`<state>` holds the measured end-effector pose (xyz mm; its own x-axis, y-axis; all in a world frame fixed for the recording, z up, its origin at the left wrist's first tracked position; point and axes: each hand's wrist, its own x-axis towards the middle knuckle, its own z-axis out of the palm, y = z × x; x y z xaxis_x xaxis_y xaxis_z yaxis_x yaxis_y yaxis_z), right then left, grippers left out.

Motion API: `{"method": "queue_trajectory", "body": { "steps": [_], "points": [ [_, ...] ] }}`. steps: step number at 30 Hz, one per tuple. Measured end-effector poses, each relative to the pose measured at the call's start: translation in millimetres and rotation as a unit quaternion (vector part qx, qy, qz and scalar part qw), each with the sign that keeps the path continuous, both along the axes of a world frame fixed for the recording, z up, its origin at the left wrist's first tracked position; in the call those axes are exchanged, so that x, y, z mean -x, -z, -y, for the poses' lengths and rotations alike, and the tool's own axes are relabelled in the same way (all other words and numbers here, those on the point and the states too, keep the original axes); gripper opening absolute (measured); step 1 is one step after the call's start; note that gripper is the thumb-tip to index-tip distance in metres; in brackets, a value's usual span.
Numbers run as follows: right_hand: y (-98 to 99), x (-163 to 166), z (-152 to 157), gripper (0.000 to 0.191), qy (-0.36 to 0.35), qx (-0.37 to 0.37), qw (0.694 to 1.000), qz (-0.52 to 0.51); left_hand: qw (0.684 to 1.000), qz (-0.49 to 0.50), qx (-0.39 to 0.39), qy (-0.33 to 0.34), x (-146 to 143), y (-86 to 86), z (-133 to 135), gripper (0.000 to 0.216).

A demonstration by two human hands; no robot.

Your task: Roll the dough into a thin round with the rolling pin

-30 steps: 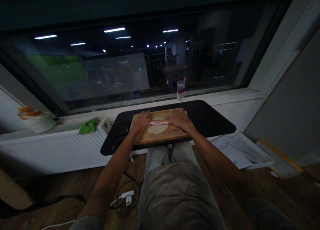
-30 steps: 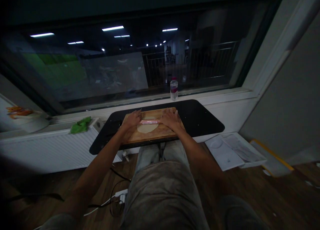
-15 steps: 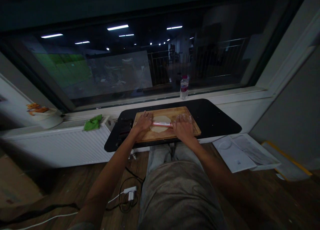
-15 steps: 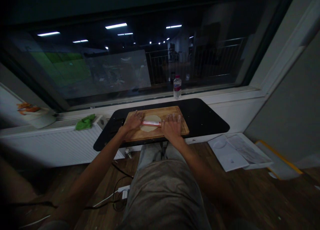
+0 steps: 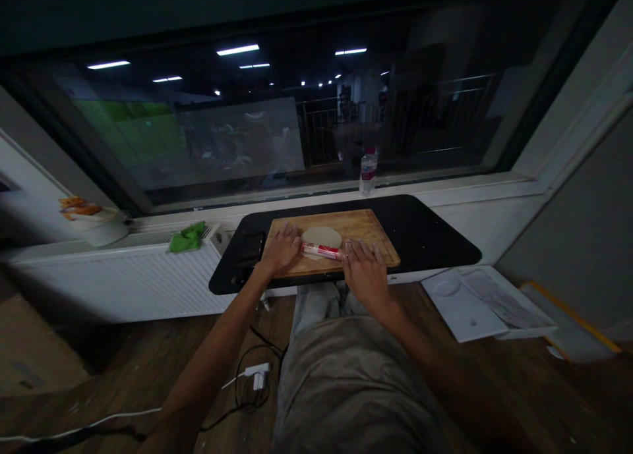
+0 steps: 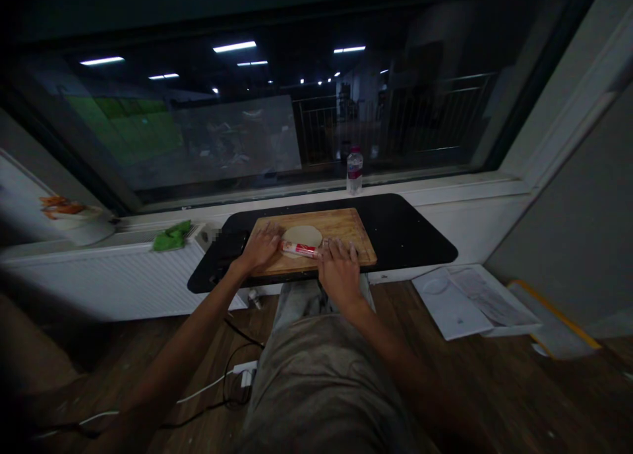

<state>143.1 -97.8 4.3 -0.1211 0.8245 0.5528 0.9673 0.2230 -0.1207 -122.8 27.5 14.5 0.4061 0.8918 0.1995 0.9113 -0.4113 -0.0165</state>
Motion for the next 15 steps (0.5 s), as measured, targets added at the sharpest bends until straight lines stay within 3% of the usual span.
{"method": "queue_trajectory", "body": {
  "steps": [15],
  "points": [
    [5.7,-3,21,0.049,-0.071,0.000,0.997,-0.025,1.000,0.004,-0.011,0.012,11,8.8,11,0.057]
  ]
}}
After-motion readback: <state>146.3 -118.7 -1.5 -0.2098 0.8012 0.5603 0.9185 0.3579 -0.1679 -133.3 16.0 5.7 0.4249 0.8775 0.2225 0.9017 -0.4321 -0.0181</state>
